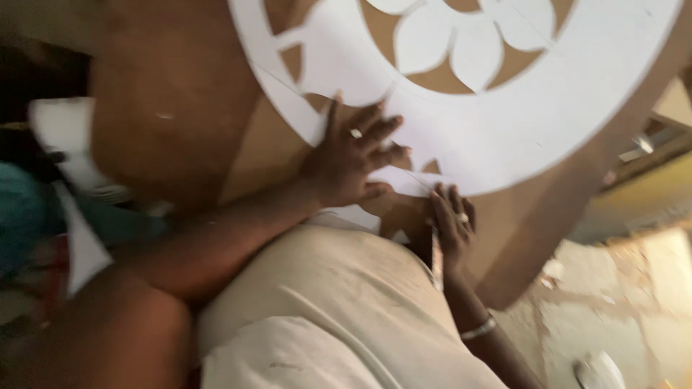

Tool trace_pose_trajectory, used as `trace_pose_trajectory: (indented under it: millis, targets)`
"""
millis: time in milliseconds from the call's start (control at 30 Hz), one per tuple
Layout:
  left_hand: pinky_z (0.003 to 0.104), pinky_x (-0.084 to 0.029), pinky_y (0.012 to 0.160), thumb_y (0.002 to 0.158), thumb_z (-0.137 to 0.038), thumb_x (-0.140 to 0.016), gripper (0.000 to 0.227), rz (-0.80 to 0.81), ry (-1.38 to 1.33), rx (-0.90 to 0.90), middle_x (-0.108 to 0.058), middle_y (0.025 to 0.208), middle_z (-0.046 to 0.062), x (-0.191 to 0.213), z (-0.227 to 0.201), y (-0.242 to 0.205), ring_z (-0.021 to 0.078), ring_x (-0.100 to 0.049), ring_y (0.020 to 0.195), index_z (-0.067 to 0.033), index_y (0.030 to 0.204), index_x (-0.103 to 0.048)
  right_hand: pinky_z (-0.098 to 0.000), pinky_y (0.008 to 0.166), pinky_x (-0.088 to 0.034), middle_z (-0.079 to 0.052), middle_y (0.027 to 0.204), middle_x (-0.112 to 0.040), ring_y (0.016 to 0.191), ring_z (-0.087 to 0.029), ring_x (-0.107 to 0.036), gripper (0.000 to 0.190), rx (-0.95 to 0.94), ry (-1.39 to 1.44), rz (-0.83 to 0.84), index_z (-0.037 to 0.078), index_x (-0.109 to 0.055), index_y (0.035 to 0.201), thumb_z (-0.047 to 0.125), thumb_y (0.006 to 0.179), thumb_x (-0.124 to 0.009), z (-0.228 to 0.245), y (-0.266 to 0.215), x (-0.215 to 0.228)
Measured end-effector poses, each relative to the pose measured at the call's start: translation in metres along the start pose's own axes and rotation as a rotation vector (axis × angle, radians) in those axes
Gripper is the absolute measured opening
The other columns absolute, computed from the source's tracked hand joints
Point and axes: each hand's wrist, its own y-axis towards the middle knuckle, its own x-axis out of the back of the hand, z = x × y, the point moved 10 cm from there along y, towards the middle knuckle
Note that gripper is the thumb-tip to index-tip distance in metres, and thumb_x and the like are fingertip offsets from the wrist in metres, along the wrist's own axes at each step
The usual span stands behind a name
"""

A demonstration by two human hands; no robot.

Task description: Cutting a floral decorative pattern into a sheet of material using a hand tool.

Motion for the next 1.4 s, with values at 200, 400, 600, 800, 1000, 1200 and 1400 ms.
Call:
trace_pose_trajectory:
  millis: [200,400,600,800,1000,1200,1400]
  targets:
    - [0.083,-0.009,0.115,0.083,-0.061,-0.071,0.071,-0.058,-0.001,0.088,-0.032,0.166,0.01,0.019,0.016,-0.028,0.036,-0.022,0.155,-0.0302,0.145,-0.059,-0.046,0.119,-0.04,-0.013,0.14,-0.067,0.141,-0.028,-0.059,0.031,0.009,0.054,-0.032,0.004,-0.068,0.133,0.007,0.102,-0.061,0.003,-0.001,0.003]
    - [0.084,-0.005,0.113,0.087,-0.068,-0.065,0.071,-0.021,0.072,0.131,-0.029,0.167,0.012,0.025,0.024,-0.055,0.0392,-0.016,0.157,-0.0309,0.146,-0.056,-0.0451,0.119,-0.044,-0.006,0.14,-0.069,0.141,-0.022,-0.06,0.027,-0.044,-0.025,-0.04,0.008,-0.069,0.134,0.008,0.108,-0.061,-0.011,-0.009,-0.004]
    - [0.081,-0.004,0.115,0.082,-0.072,-0.064,0.076,-0.01,0.028,0.144,-0.03,0.167,0.011,0.029,0.023,-0.073,0.039,-0.015,0.156,-0.0343,0.147,-0.055,-0.0478,0.118,-0.045,-0.008,0.138,-0.068,0.139,-0.025,-0.061,0.028,-0.011,-0.034,-0.035,0.006,-0.068,0.133,0.01,0.107,-0.058,0.001,-0.004,0.001]
    - [0.081,-0.006,0.117,0.085,-0.071,-0.065,0.071,-0.024,0.033,0.143,-0.03,0.167,0.009,0.03,0.023,-0.075,0.0365,-0.017,0.158,-0.0334,0.145,-0.058,-0.0496,0.117,-0.046,-0.011,0.137,-0.07,0.137,-0.03,-0.063,0.026,0.028,-0.074,-0.034,0.003,-0.068,0.131,0.008,0.106,-0.061,0.004,-0.003,0.0]
    - [0.082,-0.009,0.116,0.088,-0.062,-0.067,0.065,-0.081,0.012,0.163,-0.03,0.168,0.009,0.022,0.027,-0.079,0.0378,-0.017,0.158,-0.0323,0.145,-0.059,-0.0482,0.114,-0.047,-0.012,0.135,-0.071,0.137,-0.031,-0.064,0.023,0.049,-0.003,-0.068,0.001,-0.068,0.13,0.005,0.108,-0.061,0.007,-0.001,0.003]
    - [0.083,-0.01,0.113,0.085,-0.058,-0.07,0.067,-0.084,-0.026,0.218,-0.032,0.167,0.01,0.029,0.032,-0.084,0.0396,-0.019,0.156,-0.0291,0.145,-0.059,-0.0484,0.115,-0.047,-0.013,0.135,-0.071,0.138,-0.031,-0.064,0.025,0.071,-0.011,-0.075,0.001,-0.067,0.132,0.007,0.109,-0.06,0.004,-0.004,0.001]
    - [0.083,-0.01,0.116,0.092,-0.053,-0.071,0.058,-0.302,0.09,0.305,-0.043,0.161,0.012,0.063,0.077,-0.106,0.0396,-0.033,0.153,-0.0236,0.141,-0.061,-0.0472,0.117,-0.047,-0.011,0.134,-0.071,0.137,-0.032,-0.064,0.025,0.069,-0.022,-0.083,0.002,-0.067,0.133,0.011,0.11,-0.061,-0.008,-0.011,-0.008]
